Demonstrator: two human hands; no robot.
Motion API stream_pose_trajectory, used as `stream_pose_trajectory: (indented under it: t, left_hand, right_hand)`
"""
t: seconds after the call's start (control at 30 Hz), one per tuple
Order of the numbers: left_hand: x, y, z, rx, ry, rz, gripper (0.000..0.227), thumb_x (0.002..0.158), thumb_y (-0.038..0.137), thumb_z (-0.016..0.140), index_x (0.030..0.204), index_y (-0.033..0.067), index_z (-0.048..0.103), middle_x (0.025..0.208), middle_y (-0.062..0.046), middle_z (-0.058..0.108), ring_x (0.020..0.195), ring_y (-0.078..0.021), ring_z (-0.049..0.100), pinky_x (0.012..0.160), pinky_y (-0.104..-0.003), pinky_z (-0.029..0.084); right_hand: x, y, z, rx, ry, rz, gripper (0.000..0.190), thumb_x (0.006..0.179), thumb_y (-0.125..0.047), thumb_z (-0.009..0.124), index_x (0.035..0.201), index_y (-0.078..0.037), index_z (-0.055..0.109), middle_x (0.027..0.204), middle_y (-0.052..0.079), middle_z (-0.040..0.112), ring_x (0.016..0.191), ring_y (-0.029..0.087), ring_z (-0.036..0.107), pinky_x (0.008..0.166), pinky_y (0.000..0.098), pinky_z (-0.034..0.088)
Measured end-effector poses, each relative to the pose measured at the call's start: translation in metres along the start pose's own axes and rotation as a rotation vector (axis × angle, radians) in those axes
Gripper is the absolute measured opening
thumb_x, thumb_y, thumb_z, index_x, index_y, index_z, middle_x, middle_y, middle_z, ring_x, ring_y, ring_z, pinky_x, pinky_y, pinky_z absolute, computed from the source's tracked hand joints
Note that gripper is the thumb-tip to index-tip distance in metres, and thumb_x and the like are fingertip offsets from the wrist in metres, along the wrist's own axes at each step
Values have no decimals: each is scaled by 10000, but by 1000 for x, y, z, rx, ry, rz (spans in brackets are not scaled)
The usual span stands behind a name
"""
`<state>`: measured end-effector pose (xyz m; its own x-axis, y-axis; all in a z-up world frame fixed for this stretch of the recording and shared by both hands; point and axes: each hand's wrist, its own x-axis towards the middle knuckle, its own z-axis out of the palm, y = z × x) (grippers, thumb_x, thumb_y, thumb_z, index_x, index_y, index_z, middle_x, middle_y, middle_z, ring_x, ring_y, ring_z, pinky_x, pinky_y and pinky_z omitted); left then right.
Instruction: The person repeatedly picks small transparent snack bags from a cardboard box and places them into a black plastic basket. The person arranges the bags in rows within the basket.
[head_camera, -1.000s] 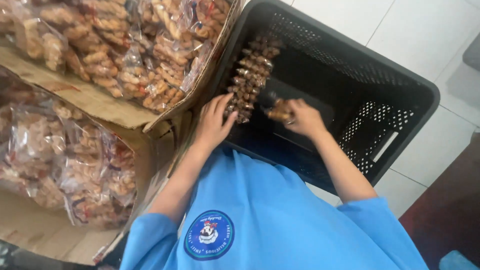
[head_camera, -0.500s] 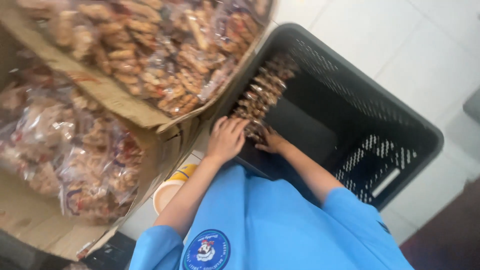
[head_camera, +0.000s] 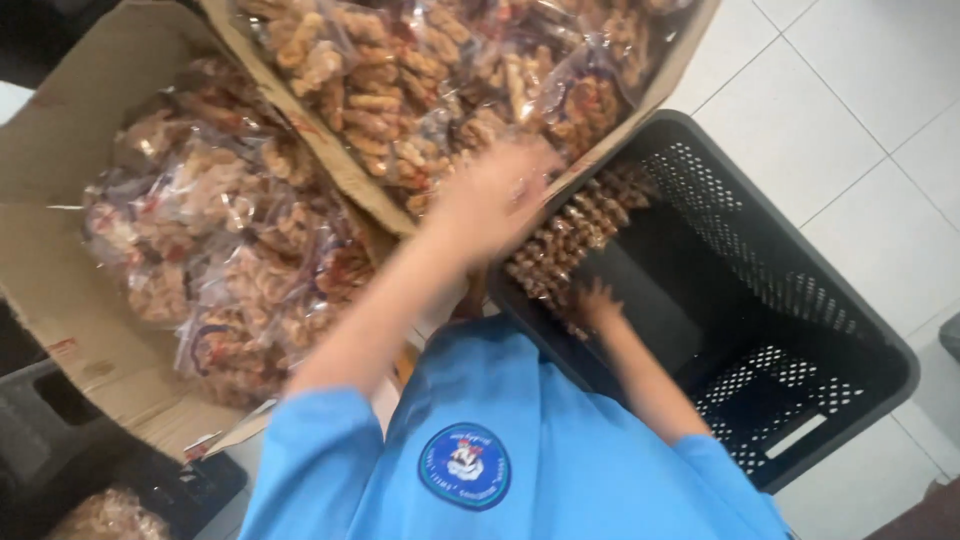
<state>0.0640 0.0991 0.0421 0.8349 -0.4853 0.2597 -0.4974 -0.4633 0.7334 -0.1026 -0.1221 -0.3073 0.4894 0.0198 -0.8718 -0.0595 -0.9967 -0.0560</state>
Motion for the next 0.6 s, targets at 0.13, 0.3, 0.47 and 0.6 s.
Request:
stream_pose_trajectory:
  t: [0.13,0.3,0.47,0.6]
  left_hand:
    - [23,-84,-39,591,-657,-470,592,850,216,599,1398,177,379,1332,-122,458,1232,-293,396,1054,-518,288]
    - [32,-84,-87,478,-704,-403,588,854,181,567,1402,156,357,1457,-168,284,1257,-415,335,1033,-556,306]
    - [22,-121,-117,531,-542,-418,516,809,-3,549,1307,71,437,1249,-178,455,988,-322,531,755,-441,501]
    - [11,-144,-126,609,-825,-572,730,725,-137,582,1378,18,296,1275,-202,434,894,-336,571,638,-399,511]
  right_hand:
    - [-27,17,-91,254,-5,-31,444,878,-450,566,1109,-74,618,953,130,693,818,262,678,688,361,543]
    - [-230,-40,-274,352,185,-178,422,971,-387,411,931,-73,689,809,65,728,737,182,688,769,322,529]
    - [-249,-123,-331,537,432,-540,421,950,-439,385,782,-125,609,672,4,632,651,117,636,695,270,497]
    - [-168,-181,-345,649,192,-450,407,946,-357,431,1213,-77,557,994,64,678,783,155,647,684,273,561]
